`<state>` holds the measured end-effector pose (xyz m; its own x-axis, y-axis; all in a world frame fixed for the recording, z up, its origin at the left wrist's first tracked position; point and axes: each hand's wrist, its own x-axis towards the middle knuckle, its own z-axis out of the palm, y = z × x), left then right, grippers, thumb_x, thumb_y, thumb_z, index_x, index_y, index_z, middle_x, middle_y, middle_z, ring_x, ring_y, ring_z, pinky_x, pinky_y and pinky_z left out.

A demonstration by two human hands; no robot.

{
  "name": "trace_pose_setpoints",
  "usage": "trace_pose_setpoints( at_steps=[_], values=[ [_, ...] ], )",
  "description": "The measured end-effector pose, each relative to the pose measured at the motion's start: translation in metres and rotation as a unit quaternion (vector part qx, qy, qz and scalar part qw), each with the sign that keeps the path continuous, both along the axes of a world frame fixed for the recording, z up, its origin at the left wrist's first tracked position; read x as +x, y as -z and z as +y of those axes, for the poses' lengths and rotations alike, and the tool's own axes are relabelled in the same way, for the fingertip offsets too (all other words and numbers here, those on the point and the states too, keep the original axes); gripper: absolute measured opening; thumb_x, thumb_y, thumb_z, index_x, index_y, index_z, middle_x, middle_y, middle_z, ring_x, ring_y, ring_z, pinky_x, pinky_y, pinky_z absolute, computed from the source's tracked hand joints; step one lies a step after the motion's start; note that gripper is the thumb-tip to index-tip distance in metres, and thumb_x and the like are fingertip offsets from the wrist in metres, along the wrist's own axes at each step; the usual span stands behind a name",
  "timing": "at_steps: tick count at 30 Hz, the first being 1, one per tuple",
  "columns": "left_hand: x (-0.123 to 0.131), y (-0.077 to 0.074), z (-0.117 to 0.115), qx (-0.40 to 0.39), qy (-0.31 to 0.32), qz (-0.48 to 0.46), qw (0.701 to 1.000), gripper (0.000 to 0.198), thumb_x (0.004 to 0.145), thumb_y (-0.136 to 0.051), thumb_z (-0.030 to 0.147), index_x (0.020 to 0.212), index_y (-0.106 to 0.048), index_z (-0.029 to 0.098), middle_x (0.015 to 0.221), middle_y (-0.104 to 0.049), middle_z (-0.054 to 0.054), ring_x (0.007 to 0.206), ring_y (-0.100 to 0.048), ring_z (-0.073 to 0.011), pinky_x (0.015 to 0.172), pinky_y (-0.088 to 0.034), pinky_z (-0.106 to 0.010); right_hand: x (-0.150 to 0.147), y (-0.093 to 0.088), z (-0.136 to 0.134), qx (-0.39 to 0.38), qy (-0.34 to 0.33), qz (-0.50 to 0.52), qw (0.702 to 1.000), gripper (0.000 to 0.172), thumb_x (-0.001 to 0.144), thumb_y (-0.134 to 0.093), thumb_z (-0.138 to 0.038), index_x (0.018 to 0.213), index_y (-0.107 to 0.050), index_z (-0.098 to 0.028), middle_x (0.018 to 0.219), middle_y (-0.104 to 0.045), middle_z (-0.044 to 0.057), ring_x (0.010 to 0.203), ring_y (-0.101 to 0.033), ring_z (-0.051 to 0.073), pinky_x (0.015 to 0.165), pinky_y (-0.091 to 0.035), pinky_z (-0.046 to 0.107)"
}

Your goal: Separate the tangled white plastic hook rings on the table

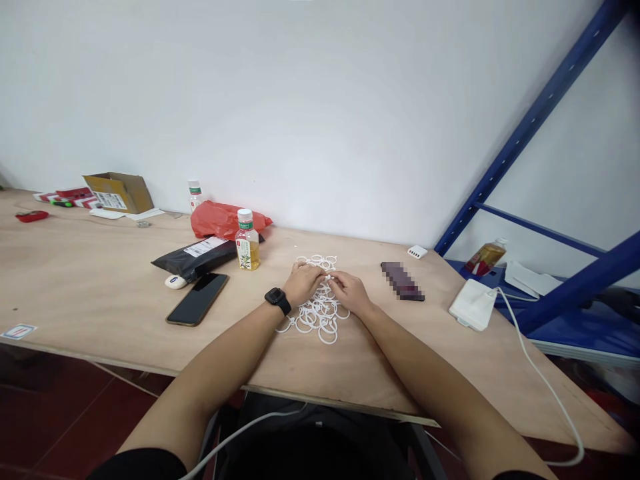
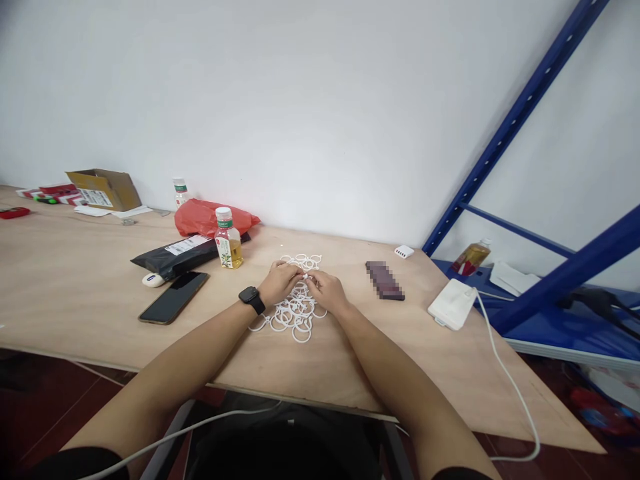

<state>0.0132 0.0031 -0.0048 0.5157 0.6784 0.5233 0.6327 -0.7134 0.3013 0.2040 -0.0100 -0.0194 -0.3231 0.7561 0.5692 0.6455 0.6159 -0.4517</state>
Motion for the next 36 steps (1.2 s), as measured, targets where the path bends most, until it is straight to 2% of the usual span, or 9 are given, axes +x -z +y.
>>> trace_pose_setpoints(
  at_steps=[4,8,12,17,24,26,30,33,36],
  values=[
    [0.001,0.003,0.002,-0.008,0.014,0.024,1.000,0.022,0.097,-0.041,0.029,0.098,-0.062,0.020,0.091,-0.069,-0.003,0.093,-0.061,-0.0186,0.094,-0.034,-0.038,0.001,0.003,0.001,-0.018,0.012,-0.001,1.000,0.019,0.087,-0.051,-0.028,0.099,-0.063,-0.021,0.070,-0.067,0.000,0.063,-0.059,0.015,0.062,-0.042,0.024],
    [0.004,0.002,0.001,-0.014,0.026,0.045,0.999,0.023,0.097,-0.042,0.028,0.098,-0.063,0.019,0.091,-0.070,-0.004,0.091,-0.061,-0.0199,0.090,-0.038,-0.037,0.003,0.006,0.003,-0.020,0.015,-0.016,1.000,0.011,0.083,-0.050,-0.023,0.087,-0.060,-0.021,0.065,-0.063,-0.002,0.058,-0.055,0.014,0.059,-0.039,0.023],
    [0.005,0.002,0.001,-0.019,0.038,0.041,0.998,0.021,0.096,-0.043,0.026,0.098,-0.063,0.019,0.093,-0.070,-0.005,0.090,-0.062,-0.0197,0.088,-0.042,-0.035,0.005,0.006,0.003,-0.031,0.012,-0.023,0.999,0.009,0.082,-0.049,-0.022,0.084,-0.058,-0.022,0.063,-0.062,-0.002,0.058,-0.055,0.014,0.058,-0.038,0.022],
    [0.003,0.005,0.003,-0.036,0.051,0.017,0.998,0.023,0.096,-0.043,0.027,0.098,-0.064,0.019,0.092,-0.070,-0.005,0.089,-0.063,-0.0189,0.082,-0.046,-0.031,0.005,0.004,0.001,-0.033,-0.002,-0.027,0.999,0.012,0.083,-0.047,-0.023,0.087,-0.058,-0.022,0.067,-0.064,-0.001,0.061,-0.057,0.014,0.060,-0.039,0.023],
    [0.002,0.011,0.012,-0.050,0.084,-0.053,0.994,0.024,0.095,-0.047,0.030,0.095,-0.068,0.020,0.093,-0.070,-0.004,0.088,-0.063,-0.0160,0.083,-0.049,-0.029,0.004,0.003,0.002,-0.017,0.040,-0.017,0.999,0.012,0.076,-0.048,-0.020,0.077,-0.059,-0.022,0.059,-0.059,-0.003,0.055,-0.053,0.014,0.058,-0.037,0.023],
    [-0.002,0.015,0.020,-0.048,0.053,-0.071,0.995,0.027,0.095,-0.045,0.030,0.097,-0.069,0.019,0.095,-0.070,-0.005,0.091,-0.062,-0.0166,0.087,-0.048,-0.031,0.005,0.004,0.003,-0.014,0.044,0.003,0.999,0.012,0.074,-0.047,-0.018,0.074,-0.059,-0.021,0.057,-0.057,-0.003,0.054,-0.051,0.014,0.057,-0.036,0.023],
    [-0.012,0.027,0.037,-0.045,-0.098,-0.026,0.994,0.029,0.091,-0.048,0.028,0.113,-0.067,0.024,0.125,-0.061,-0.009,0.116,-0.052,-0.0255,0.099,-0.040,-0.046,0.010,0.004,0.005,-0.006,0.037,0.028,0.999,0.013,0.070,-0.045,-0.017,0.067,-0.057,-0.020,0.054,-0.053,-0.003,0.051,-0.047,0.013,0.055,-0.034,0.023],
    [-0.016,0.035,0.043,-0.078,-0.123,0.042,0.988,0.029,0.087,-0.052,0.031,0.113,-0.066,0.029,0.135,-0.054,-0.007,0.123,-0.045,-0.0313,0.098,-0.036,-0.053,0.011,0.003,0.004,-0.010,0.024,0.036,0.999,0.016,0.069,-0.042,-0.016,0.064,-0.056,-0.020,0.054,-0.052,-0.003,0.052,-0.046,0.013,0.056,-0.034,0.023],
    [-0.016,0.037,0.043,-0.096,-0.133,0.054,0.985,0.022,0.085,-0.054,0.033,0.098,-0.070,0.025,0.123,-0.062,-0.008,0.117,-0.050,-0.0306,0.097,-0.035,-0.053,0.011,0.002,0.004,-0.012,0.013,0.038,0.999,0.019,0.072,-0.040,-0.016,0.061,-0.056,-0.020,0.055,-0.054,-0.002,0.053,-0.048,0.013,0.056,-0.035,0.023]
  ],
)
